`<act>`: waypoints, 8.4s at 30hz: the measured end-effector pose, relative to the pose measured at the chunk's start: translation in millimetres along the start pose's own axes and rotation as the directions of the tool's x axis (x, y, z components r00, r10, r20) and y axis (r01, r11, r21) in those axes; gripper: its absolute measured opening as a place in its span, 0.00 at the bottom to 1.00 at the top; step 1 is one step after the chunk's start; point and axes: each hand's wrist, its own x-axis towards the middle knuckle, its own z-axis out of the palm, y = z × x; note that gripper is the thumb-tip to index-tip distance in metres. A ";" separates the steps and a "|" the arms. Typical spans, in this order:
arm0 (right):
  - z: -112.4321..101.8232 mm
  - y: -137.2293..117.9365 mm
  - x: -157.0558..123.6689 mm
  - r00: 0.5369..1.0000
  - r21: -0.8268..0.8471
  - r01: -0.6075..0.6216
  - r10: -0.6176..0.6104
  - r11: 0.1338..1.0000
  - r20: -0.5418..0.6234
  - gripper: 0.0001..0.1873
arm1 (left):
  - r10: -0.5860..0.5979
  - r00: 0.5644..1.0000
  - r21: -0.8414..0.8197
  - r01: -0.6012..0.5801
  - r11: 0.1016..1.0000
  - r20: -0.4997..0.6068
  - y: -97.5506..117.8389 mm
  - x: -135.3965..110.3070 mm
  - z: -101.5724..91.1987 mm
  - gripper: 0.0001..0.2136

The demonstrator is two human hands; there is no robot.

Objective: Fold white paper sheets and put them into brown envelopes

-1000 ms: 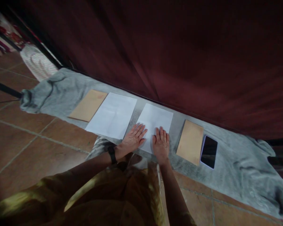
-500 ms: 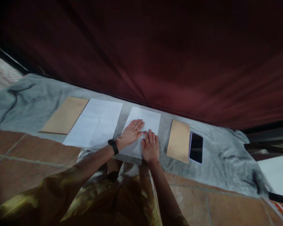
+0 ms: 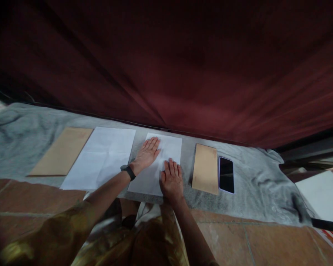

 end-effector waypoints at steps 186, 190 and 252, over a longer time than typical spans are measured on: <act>-28.9 8.4 6.1 0.794 -0.035 -0.597 0.596 0.802 0.122 0.16 | -0.611 0.743 -0.082 0.651 0.755 0.273 8.7 -74.1 -55.8 0.15; -30.5 8.1 8.3 0.801 -0.031 -0.586 0.585 0.810 0.128 0.17 | -0.610 0.739 -0.067 0.650 0.757 0.285 9.1 -73.5 -56.4 0.15; -22.8 17.5 27.0 0.875 -0.124 -0.478 0.484 0.869 0.021 0.13 | -0.575 0.811 0.160 0.557 0.815 0.106 12.7 -70.5 -47.1 0.19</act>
